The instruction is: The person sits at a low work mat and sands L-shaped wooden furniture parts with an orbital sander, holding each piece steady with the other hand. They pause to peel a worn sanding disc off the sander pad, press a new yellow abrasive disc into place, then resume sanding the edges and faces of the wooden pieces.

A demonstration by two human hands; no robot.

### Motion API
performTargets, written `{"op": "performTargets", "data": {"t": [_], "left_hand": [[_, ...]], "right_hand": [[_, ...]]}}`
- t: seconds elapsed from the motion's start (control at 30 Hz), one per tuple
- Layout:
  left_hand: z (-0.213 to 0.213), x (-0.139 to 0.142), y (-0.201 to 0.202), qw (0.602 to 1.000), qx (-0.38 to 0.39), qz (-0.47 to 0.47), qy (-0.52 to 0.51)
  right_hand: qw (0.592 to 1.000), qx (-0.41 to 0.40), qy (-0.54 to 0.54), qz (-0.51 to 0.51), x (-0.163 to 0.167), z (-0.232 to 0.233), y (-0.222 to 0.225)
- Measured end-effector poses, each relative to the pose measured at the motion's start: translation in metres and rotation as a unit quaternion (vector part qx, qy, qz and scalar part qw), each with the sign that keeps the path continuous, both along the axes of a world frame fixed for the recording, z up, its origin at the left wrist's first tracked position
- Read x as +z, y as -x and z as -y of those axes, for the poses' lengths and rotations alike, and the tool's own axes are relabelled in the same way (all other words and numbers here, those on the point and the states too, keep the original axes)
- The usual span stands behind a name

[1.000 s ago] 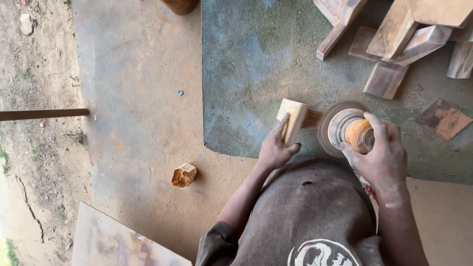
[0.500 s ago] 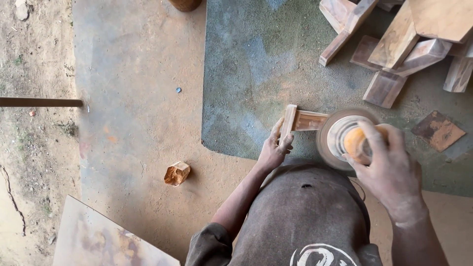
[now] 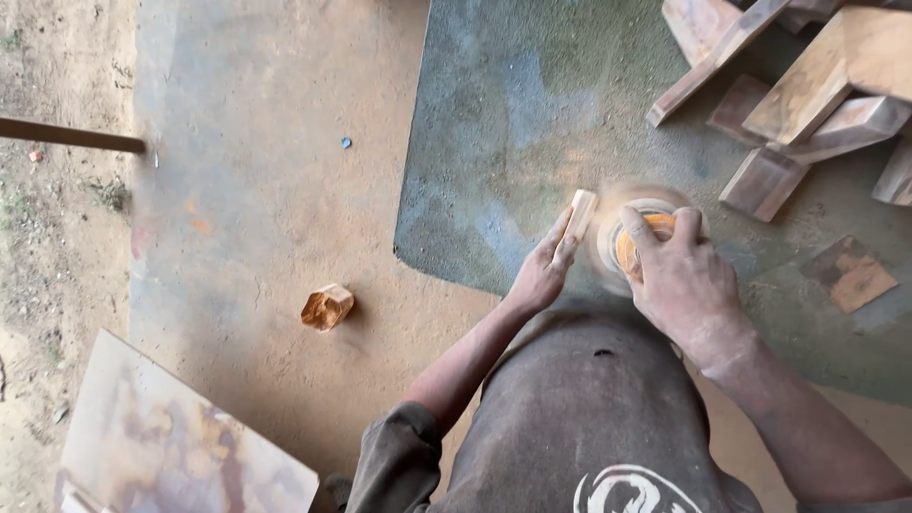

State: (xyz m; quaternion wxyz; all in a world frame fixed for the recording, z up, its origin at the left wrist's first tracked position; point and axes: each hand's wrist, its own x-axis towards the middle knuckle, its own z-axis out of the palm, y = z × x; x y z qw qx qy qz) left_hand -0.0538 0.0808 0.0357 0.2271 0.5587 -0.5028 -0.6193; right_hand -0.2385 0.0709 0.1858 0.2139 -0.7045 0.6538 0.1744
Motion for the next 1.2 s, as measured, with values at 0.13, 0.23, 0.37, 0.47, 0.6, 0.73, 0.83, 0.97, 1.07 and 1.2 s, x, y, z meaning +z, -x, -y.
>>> {"op": "performTargets", "data": {"t": [0.13, 0.23, 0.37, 0.47, 0.6, 0.73, 0.83, 0.97, 1.07, 1.2], "left_hand": [[0.005, -0.003, 0.009, 0.996, -0.008, 0.031, 0.089], [0.012, 0.0, 0.016, 0.999, -0.015, 0.051, -0.007], [0.01, 0.001, 0.025, 0.993, -0.017, 0.06, -0.099], [0.01, -0.004, 0.028, 0.999, 0.008, 0.035, 0.0], [0.017, -0.007, 0.025, 0.998, 0.009, 0.019, 0.052], [0.023, 0.0, 0.018, 0.999, -0.006, 0.05, 0.006], [0.025, 0.009, 0.015, 0.998, -0.013, 0.054, 0.01], [0.028, 0.017, 0.013, 0.998, -0.027, 0.059, 0.016], [0.028, 0.02, 0.014, 0.996, -0.042, 0.076, 0.002], [0.027, 0.018, 0.015, 0.996, -0.024, 0.08, 0.015]], "right_hand": [[0.999, -0.027, -0.002, -0.03, 0.003, 0.014, -0.001], [0.998, -0.06, -0.005, -0.035, 0.004, 0.021, -0.002], [0.997, -0.069, 0.013, -0.03, 0.002, 0.014, -0.001], [0.996, -0.065, 0.058, -0.024, -0.002, 0.006, 0.003], [0.997, -0.049, 0.051, -0.029, -0.006, 0.0, 0.002], [0.997, -0.035, 0.053, -0.047, -0.004, 0.009, -0.003], [0.997, -0.052, 0.022, -0.061, -0.002, 0.03, -0.003], [0.995, -0.088, 0.006, -0.048, 0.003, 0.054, 0.003], [0.996, -0.062, 0.029, -0.064, 0.006, 0.058, 0.004], [0.996, -0.055, 0.025, -0.06, 0.005, 0.046, 0.001]]}}
